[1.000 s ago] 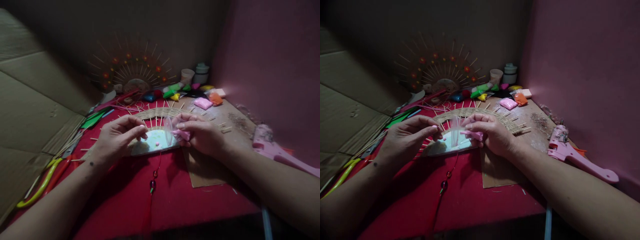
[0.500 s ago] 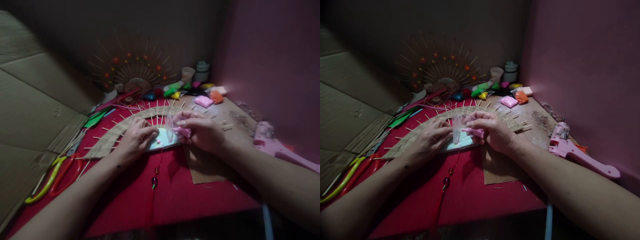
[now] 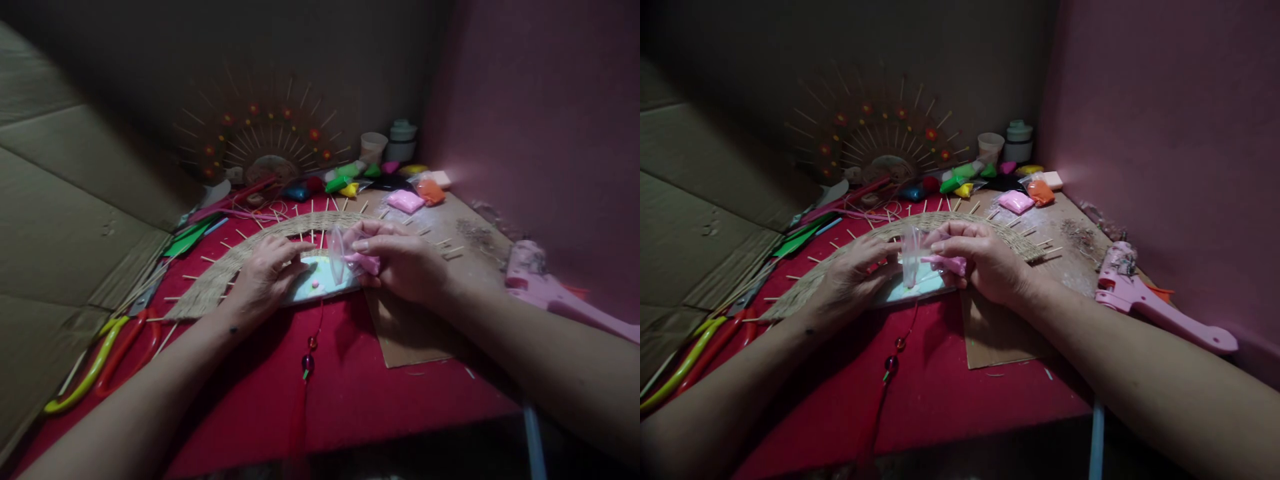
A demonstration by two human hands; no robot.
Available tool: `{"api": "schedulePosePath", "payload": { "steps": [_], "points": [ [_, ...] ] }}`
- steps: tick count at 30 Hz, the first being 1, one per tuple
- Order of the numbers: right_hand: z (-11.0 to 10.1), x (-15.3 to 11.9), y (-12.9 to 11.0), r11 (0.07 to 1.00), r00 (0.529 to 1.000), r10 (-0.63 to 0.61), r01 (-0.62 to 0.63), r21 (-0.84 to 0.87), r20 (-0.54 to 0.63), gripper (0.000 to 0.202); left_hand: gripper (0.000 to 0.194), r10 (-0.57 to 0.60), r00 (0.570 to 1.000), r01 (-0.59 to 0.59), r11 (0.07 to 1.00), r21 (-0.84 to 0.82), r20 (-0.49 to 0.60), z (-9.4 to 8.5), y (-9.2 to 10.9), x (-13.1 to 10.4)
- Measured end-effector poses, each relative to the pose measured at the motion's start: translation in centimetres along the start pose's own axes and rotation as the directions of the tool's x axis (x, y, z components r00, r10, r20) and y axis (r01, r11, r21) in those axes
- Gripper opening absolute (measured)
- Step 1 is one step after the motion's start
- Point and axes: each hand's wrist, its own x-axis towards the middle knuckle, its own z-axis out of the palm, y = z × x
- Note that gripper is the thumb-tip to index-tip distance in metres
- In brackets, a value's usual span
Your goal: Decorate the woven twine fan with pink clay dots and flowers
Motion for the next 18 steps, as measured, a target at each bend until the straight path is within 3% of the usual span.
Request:
{"api": "schedulePosePath", "payload": {
  "steps": [12, 15, 18],
  "points": [
    [0.0, 0.1, 0.1, 1.0, 1.0, -0.008, 0.008, -0.018, -0.001, 0.006, 0.016, -0.034, 0.998, 0.033, 0.999, -0.023, -0.053, -0.2, 0.4, 0.0],
    [-0.1, 0.1, 0.3, 1.0, 1.0, -0.007, 0.007, -0.009, -0.003, 0.006, 0.014, -0.057, 0.991, 0.056, 0.998, -0.008, -0.124, -0.7, 1.0, -0.4],
    [-0.1, 0.1, 0.4, 1.0, 1.0, 0.005, -0.006, -0.013, -0.025, 0.006, 0.01, -0.064, 0.972, 0.036, 0.991, -0.127, -0.226, -1.1, 2.1, -0.9]
  ]
}}
